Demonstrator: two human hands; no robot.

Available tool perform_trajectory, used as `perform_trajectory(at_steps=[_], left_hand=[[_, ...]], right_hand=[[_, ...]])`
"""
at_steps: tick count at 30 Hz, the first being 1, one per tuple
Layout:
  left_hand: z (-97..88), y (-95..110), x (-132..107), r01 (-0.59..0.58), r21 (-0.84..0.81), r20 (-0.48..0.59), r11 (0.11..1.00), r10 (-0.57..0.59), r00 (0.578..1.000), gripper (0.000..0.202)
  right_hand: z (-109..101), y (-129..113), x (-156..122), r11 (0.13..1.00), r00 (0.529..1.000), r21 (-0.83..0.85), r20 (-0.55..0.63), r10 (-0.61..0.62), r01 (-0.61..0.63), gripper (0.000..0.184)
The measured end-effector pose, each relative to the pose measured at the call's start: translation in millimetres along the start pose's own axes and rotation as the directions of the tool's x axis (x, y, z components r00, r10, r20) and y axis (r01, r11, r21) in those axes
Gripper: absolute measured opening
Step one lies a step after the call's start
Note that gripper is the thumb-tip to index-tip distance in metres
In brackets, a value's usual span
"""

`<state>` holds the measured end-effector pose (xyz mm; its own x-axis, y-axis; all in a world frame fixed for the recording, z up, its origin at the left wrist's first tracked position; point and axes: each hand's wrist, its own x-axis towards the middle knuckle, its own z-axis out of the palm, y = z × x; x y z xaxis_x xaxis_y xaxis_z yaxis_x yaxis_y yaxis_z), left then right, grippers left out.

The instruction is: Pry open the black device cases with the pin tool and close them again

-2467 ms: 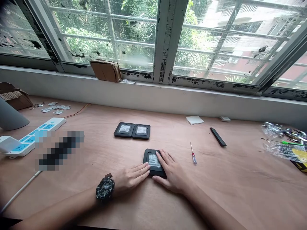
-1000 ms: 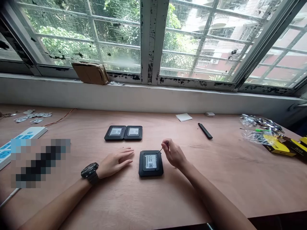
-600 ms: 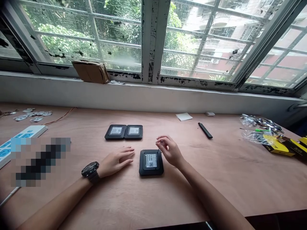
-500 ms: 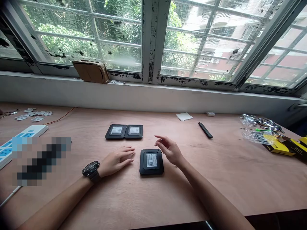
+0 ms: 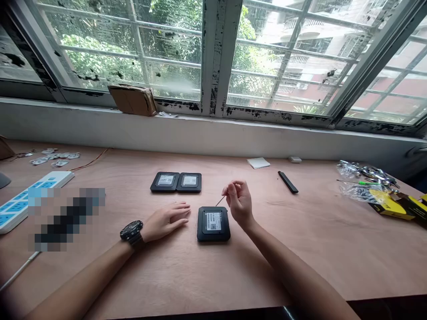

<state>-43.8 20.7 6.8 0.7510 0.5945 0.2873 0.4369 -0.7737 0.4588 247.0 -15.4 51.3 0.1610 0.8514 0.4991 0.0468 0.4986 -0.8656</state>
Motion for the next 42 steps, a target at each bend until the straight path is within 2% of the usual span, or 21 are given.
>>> perform_trajectory(at_steps=[4, 8, 11, 17, 22, 27, 31, 35, 38, 40, 42], left_hand=[[-2.0, 3, 1, -0.037, -0.023, -0.004, 0.999, 0.037, 0.999, 0.028], [-3.6, 6, 1, -0.034, -0.030, -0.003, 0.999, 0.034, 0.999, 0.025], [-4.5, 6, 0, -0.047, -0.039, 0.010, 0.998, 0.047, 0.999, 0.023], [-3.4, 3, 0, -0.044, -0.038, 0.003, 0.998, 0.044, 0.999, 0.027], [-2.0, 1, 0, -0.041, -0.042, 0.010, 0.998, 0.041, 0.999, 0.028], [-5.0, 6, 1, -0.028, -0.046, 0.007, 0.999, 0.028, 1.000, 0.028], [-8.0, 7, 2, -0.061, -0.052, 0.021, 0.997, 0.062, 0.998, 0.024], [2.6, 4, 2, -0.033, 0.028, -0.028, 0.999, 0.034, 0.999, 0.034], [17.9, 9, 8, -0.053, 0.107, -0.072, 0.993, 0.061, 0.996, 0.054], [25.9, 17, 13, -0.112, 0.155, -0.039, 0.982, 0.119, 0.992, 0.070], [29.4, 28, 13, -0.164, 0.200, 0.016, 0.966, 0.164, 0.986, 0.077]], right_hand=[[25, 8, 0, 0.998, 0.990, -0.048, 0.133, 0.035, -0.029, 0.025], [37, 19, -6, 0.982, 0.977, -0.188, 0.211, 0.007, 0.034, 0.026], [37, 21, -9, 0.971, 0.969, -0.227, 0.245, -0.013, 0.071, 0.025], [33, 22, -9, 0.975, 0.979, -0.218, 0.203, 0.002, 0.043, 0.026], [32, 24, -9, 0.979, 0.959, -0.202, 0.278, 0.050, 0.007, 0.028], [28, 18, -5, 0.987, 0.922, -0.143, 0.366, 0.124, -0.076, 0.037], [25, 10, 2, 0.994, 0.938, -0.073, 0.330, 0.106, -0.087, 0.026], [13, 2, 11, 0.998, 0.982, -0.017, 0.178, 0.065, -0.063, 0.028], [-14, 2, 15, 0.996, 1.000, -0.084, 0.021, 0.007, -0.005, 0.030], [-38, 8, 15, 0.980, 0.996, -0.196, -0.071, -0.061, 0.046, 0.030], [-62, 18, 13, 0.917, 0.985, -0.385, -0.089, -0.146, 0.101, 0.030]])
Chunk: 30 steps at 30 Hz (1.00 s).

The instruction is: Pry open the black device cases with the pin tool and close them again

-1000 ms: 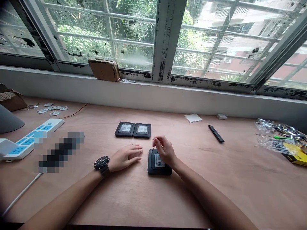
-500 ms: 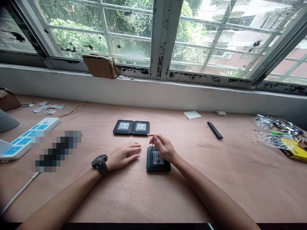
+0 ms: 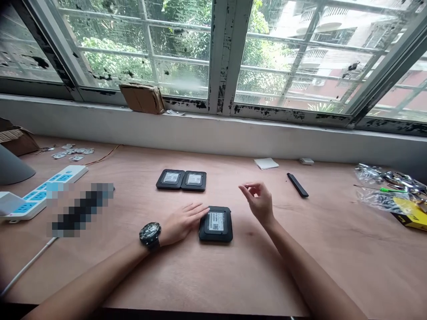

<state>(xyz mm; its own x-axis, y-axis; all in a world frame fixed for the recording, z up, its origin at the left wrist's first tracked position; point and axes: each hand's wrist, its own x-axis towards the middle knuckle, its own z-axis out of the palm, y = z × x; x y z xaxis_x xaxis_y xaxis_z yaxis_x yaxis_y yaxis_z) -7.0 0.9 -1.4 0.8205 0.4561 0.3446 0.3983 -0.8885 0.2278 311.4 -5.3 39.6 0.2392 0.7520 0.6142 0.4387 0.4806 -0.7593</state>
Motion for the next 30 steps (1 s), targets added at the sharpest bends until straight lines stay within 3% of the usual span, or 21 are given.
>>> perform_trajectory(at_steps=[4, 9, 11, 13, 17, 20, 25, 28, 30], left_hand=[[-8.7, 25, -16, -0.050, 0.121, -0.043, 0.991, 0.056, 0.998, 0.060], [-13.0, 48, -32, -0.121, 0.248, -0.222, 0.961, 0.178, 0.959, 0.051], [-10.5, 55, -19, -0.087, 0.233, -0.224, 0.969, 0.140, 0.964, 0.044], [-6.9, 60, 1, 0.001, 0.200, -0.164, 0.980, 0.033, 0.986, 0.044], [-0.8, 63, 28, 0.148, 0.148, -0.021, 0.978, -0.146, 0.989, 0.067], [-3.8, 56, 21, 0.169, 0.132, 0.046, 0.977, -0.177, 0.983, 0.062], [-24.6, 31, -23, 0.265, 0.140, 0.058, 0.954, -0.275, 0.960, 0.058], [-38.1, 7, -47, 0.408, 0.125, 0.023, 0.904, -0.414, 0.910, 0.048], [-46.1, -15, -57, 0.514, 0.088, -0.024, 0.854, -0.514, 0.858, 0.053]], right_hand=[[-24, 30, -6, 0.925, 0.980, -0.349, 0.174, -0.097, 0.154, 0.029], [-20, 36, -11, 0.881, 0.953, -0.435, 0.299, -0.051, 0.184, 0.033], [-15, 33, -12, 0.877, 0.936, -0.428, 0.345, -0.065, 0.219, 0.033], [-11, 30, -14, 0.874, 0.923, -0.415, 0.375, -0.088, 0.252, 0.032], [-9, 26, -17, 0.873, 0.915, -0.406, 0.391, -0.102, 0.271, 0.032], [-12, 25, -18, 0.879, 0.922, -0.409, 0.379, -0.083, 0.247, 0.031], [-13, 24, -18, 0.888, 0.928, -0.407, 0.369, -0.056, 0.215, 0.030], [-10, 26, -19, 0.884, 0.918, -0.408, 0.392, -0.055, 0.228, 0.029], [-7, 27, -20, 0.884, 0.907, -0.400, 0.417, -0.058, 0.241, 0.028]])
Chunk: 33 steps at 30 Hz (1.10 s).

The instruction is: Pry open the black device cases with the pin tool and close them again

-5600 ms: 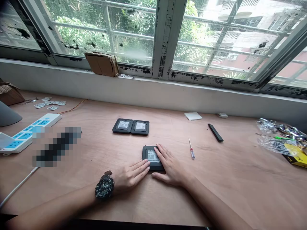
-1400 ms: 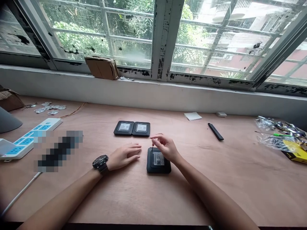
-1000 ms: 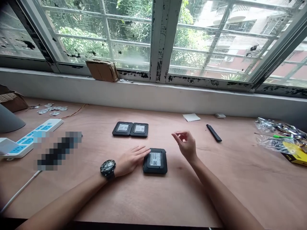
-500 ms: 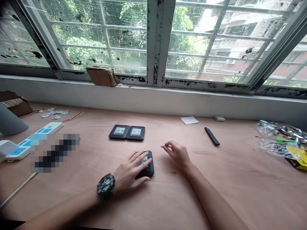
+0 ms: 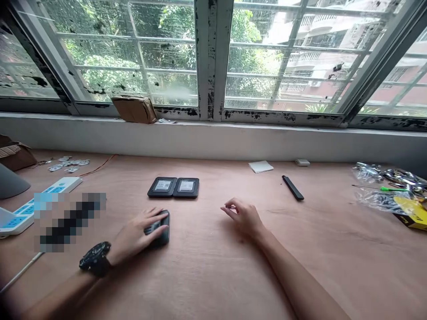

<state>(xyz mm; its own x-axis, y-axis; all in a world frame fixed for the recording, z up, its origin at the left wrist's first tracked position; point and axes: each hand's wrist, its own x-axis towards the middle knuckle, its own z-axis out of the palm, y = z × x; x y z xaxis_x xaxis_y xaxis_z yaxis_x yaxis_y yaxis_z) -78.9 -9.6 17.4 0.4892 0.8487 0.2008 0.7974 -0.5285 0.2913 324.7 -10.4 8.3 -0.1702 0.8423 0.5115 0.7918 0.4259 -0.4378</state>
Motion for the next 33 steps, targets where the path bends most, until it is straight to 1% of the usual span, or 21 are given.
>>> perform_trajectory(at_steps=[1, 3, 5, 6, 7, 8, 10, 12, 15, 19, 21, 22, 24, 25, 26, 27, 28, 30, 31, 33], left_hand=[[-2.5, -13, 4, 0.031, -0.028, -0.007, 0.999, -0.031, 1.000, 0.056], [-7.0, -39, 17, 0.055, -0.062, -0.080, 0.997, -0.060, 0.995, 0.061], [-10.1, -63, 35, 0.059, -0.028, -0.166, 0.998, -0.062, 0.984, 0.068], [-10.8, -74, 44, 0.070, -0.010, -0.180, 0.997, -0.071, 0.981, 0.071], [-10.8, -82, 53, 0.098, -0.005, -0.172, 0.995, -0.098, 0.980, 0.076], [-10.1, -88, 62, 0.109, -0.021, -0.139, 0.994, -0.111, 0.984, 0.079], [-7.0, -93, 74, 0.122, -0.070, -0.055, 0.990, -0.126, 0.991, 0.083], [-2.9, -88, 81, 0.138, -0.102, -0.003, 0.985, -0.139, 0.990, 0.081], [0.6, -70, 86, 0.149, -0.108, 0.009, 0.983, -0.149, 0.989, 0.075], [-2.0, -42, 96, 0.088, -0.109, 0.062, 0.990, -0.082, 0.995, 0.070], [-2.6, -24, 97, 0.056, -0.087, 0.067, 0.995, -0.050, 0.996, 0.068], [-1.7, -13, 94, 0.042, -0.068, 0.054, 0.997, -0.038, 0.998, 0.067], [3.4, 10, 79, 0.000, 0.043, -0.021, 0.999, 0.001, 1.000, 0.064], [7.6, 21, 67, -0.016, 0.095, -0.047, 0.995, 0.021, 0.999, 0.064], [12.6, 30, 53, -0.035, 0.137, -0.047, 0.990, 0.042, 0.998, 0.064], [17.9, 36, 38, -0.023, 0.177, -0.064, 0.984, 0.035, 0.997, 0.065], [22.9, 39, 23, 0.009, 0.215, -0.090, 0.976, 0.011, 0.996, 0.069], [30.4, 34, -1, 0.063, 0.277, -0.139, 0.959, -0.025, 0.990, 0.072], [32.2, 27, -7, 0.074, 0.292, -0.148, 0.954, -0.032, 0.989, 0.074], [31.0, 7, -10, 0.030, 0.295, -0.121, 0.955, 0.006, 0.993, 0.079]], right_hand=[[1, 0, 0, 1.000, 1.000, 0.003, 0.013, -0.007, 0.007, 0.028], [3, -2, 0, 1.000, 0.999, 0.005, 0.027, -0.017, 0.017, 0.028], [3, -3, 0, 1.000, 0.999, 0.002, 0.029, -0.019, 0.019, 0.029], [2, -3, 0, 1.000, 0.999, 0.000, 0.028, -0.018, 0.018, 0.029], [1, -4, 0, 1.000, 0.999, -0.001, 0.028, -0.018, 0.018, 0.029], [1, -4, 0, 1.000, 0.999, -0.002, 0.028, -0.018, 0.018, 0.029], [-1, -4, 0, 1.000, 1.000, -0.001, 0.026, -0.016, 0.016, 0.028], [-2, -4, 1, 1.000, 1.000, 0.005, 0.025, -0.007, 0.007, 0.027], [-3, -4, 1, 1.000, 0.999, 0.022, 0.033, 0.004, -0.004, 0.026], [-4, -3, 1, 0.999, 0.998, 0.044, 0.058, 0.000, -0.003, 0.023], [-4, -3, 1, 0.999, 0.997, 0.044, 0.071, 0.005, -0.008, 0.023], [-4, -3, 1, 0.999, 0.997, 0.041, 0.075, 0.010, -0.013, 0.023], [-5, -2, 0, 0.999, 0.997, 0.038, 0.079, 0.018, -0.021, 0.023], [-5, -2, 0, 0.999, 0.997, 0.039, 0.080, 0.020, -0.023, 0.023], [-5, -2, 0, 0.999, 0.996, 0.041, 0.082, 0.021, -0.025, 0.023], [-6, -2, -1, 0.999, 0.996, 0.042, 0.085, 0.020, -0.024, 0.023], [-6, -2, -1, 0.999, 0.996, 0.043, 0.090, 0.017, -0.021, 0.023], [-6, -3, -1, 0.999, 0.995, 0.041, 0.103, 0.008, -0.012, 0.024], [-6, -4, 0, 0.999, 0.994, 0.040, 0.111, 0.002, -0.007, 0.024], [-5, -5, 0, 0.999, 0.992, 0.042, 0.127, -0.010, 0.005, 0.024]])
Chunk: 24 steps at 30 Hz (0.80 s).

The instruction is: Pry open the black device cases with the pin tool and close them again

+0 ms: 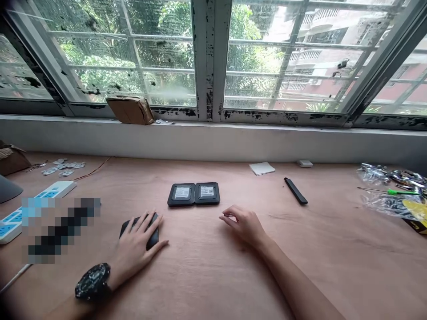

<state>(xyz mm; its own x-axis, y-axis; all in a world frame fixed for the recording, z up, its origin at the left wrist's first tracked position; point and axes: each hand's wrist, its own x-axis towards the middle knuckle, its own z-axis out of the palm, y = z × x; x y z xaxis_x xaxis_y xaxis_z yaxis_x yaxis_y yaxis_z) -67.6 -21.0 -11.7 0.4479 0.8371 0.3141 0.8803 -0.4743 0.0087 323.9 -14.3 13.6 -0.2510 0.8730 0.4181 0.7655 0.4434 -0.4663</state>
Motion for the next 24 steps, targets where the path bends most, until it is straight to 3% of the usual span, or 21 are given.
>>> perform_trajectory(at_steps=[5, 9, 14, 24], left_hand=[[6.0, -57, 44, -0.042, -0.088, -0.038, 0.995, 0.039, 0.999, 0.095], [13.0, -82, 90, -0.048, -0.180, 0.000, 0.982, 0.049, 0.999, 0.102], [26.0, -78, 119, -0.106, -0.285, 0.016, 0.953, 0.115, 0.993, 0.109], [36.7, -59, 129, -0.135, -0.305, -0.012, 0.943, 0.138, 0.990, 0.099]], right_hand=[[2, -1, -1, 1.000, 1.000, 0.003, 0.015, -0.018, 0.018, 0.023], [2, 1, -1, 1.000, 1.000, 0.006, -0.022, -0.011, 0.011, 0.023], [1, 4, 0, 1.000, 0.999, 0.005, -0.032, 0.008, -0.008, 0.024], [3, -1, 0, 0.999, 0.999, 0.043, 0.045, -0.011, 0.009, 0.021]])
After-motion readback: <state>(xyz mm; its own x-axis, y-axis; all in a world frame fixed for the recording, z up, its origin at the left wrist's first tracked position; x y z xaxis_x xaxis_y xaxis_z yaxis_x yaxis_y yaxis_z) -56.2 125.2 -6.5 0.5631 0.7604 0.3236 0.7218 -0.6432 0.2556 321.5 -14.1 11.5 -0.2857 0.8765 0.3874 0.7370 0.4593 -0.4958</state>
